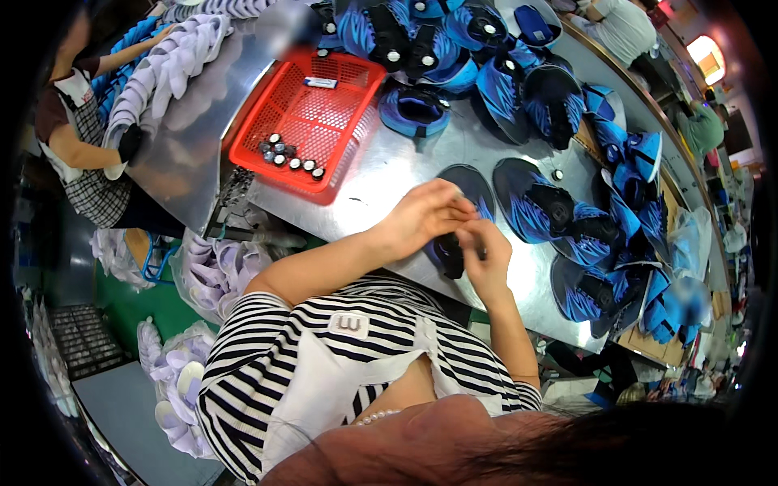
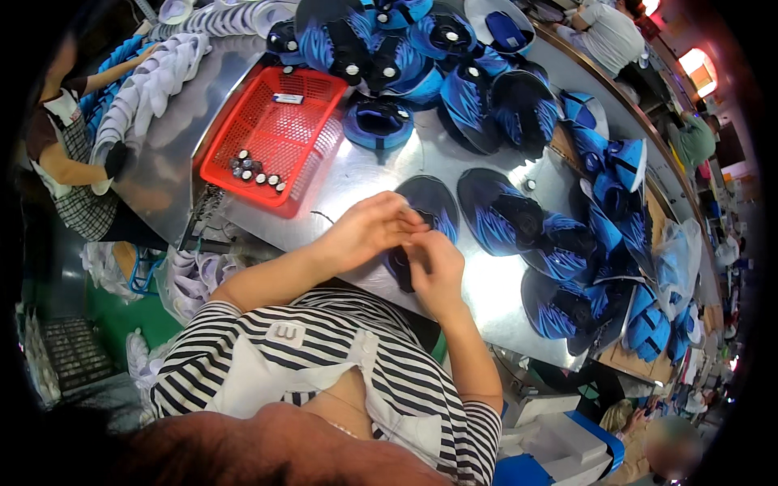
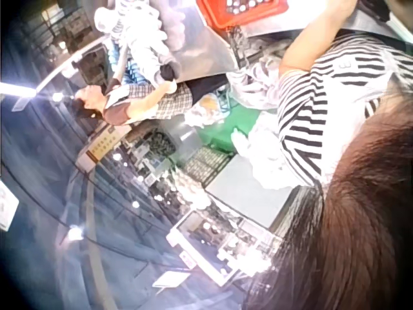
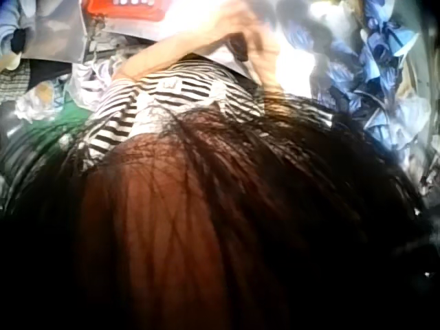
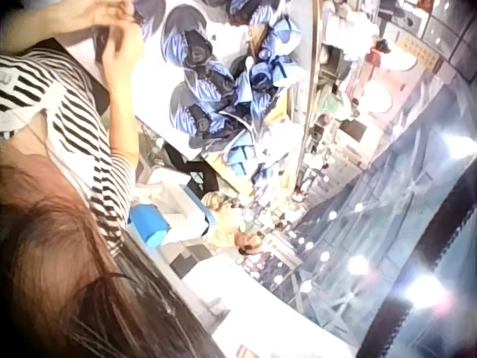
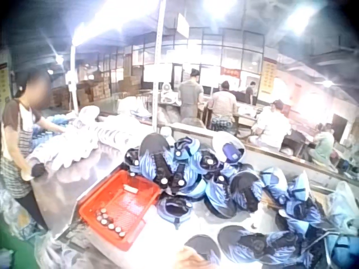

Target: The person uses a handheld tool to pull and adjust stitching or decorative elements on several blue and black shoe uppers, occasionally picking up small components from a red basket.

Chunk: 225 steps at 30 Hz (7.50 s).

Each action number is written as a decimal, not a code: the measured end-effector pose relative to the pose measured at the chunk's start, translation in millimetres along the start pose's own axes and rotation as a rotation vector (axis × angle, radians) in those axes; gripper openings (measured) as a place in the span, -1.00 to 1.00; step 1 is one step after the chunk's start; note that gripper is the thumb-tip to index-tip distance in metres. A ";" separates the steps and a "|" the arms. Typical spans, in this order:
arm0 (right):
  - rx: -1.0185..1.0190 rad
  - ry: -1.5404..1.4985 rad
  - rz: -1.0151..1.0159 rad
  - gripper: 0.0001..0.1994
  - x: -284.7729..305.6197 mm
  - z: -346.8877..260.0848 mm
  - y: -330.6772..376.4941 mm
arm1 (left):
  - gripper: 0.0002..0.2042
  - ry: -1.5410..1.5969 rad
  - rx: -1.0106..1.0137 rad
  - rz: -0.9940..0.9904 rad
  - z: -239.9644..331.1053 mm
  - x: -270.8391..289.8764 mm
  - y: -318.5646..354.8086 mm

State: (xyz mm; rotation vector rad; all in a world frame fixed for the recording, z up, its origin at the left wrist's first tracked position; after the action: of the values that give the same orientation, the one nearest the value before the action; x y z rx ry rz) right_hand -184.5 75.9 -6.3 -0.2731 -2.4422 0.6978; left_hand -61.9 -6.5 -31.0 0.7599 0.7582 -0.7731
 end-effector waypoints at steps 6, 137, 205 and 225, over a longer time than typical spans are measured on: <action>-0.723 -1.051 0.378 -0.93 10.8 41.2 9.5 | -0.72 -0.948 -0.171 -0.036 -14.6 1.5 -13.7; -0.535 -0.473 0.194 -0.92 -4.0 -9.0 -2.6 | -0.70 -0.455 -0.067 -0.009 24.0 11.6 13.4; -0.598 -1.085 0.380 -0.78 -4.7 27.6 -6.1 | -0.82 -0.875 -0.054 0.024 26.0 -18.2 12.6; -0.507 -0.478 -0.050 -0.82 -3.2 2.7 -4.9 | -0.70 -0.821 -0.078 0.057 17.4 -1.8 30.1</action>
State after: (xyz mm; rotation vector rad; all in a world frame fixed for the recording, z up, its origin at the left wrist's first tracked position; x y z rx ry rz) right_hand -183.7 69.5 -7.1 -0.2593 -3.0519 0.1078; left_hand -32.9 -5.1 -11.6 0.3321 0.0235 -0.9032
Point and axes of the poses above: each hand's wrist, its own y-axis away from the middle knuckle, its own x-axis out of the back of the hand, z = x × y, the point moved 4 cm from there along -y, towards the middle knuckle, and after that the axes turned 7 degrees about x, right-handed, at the moved point
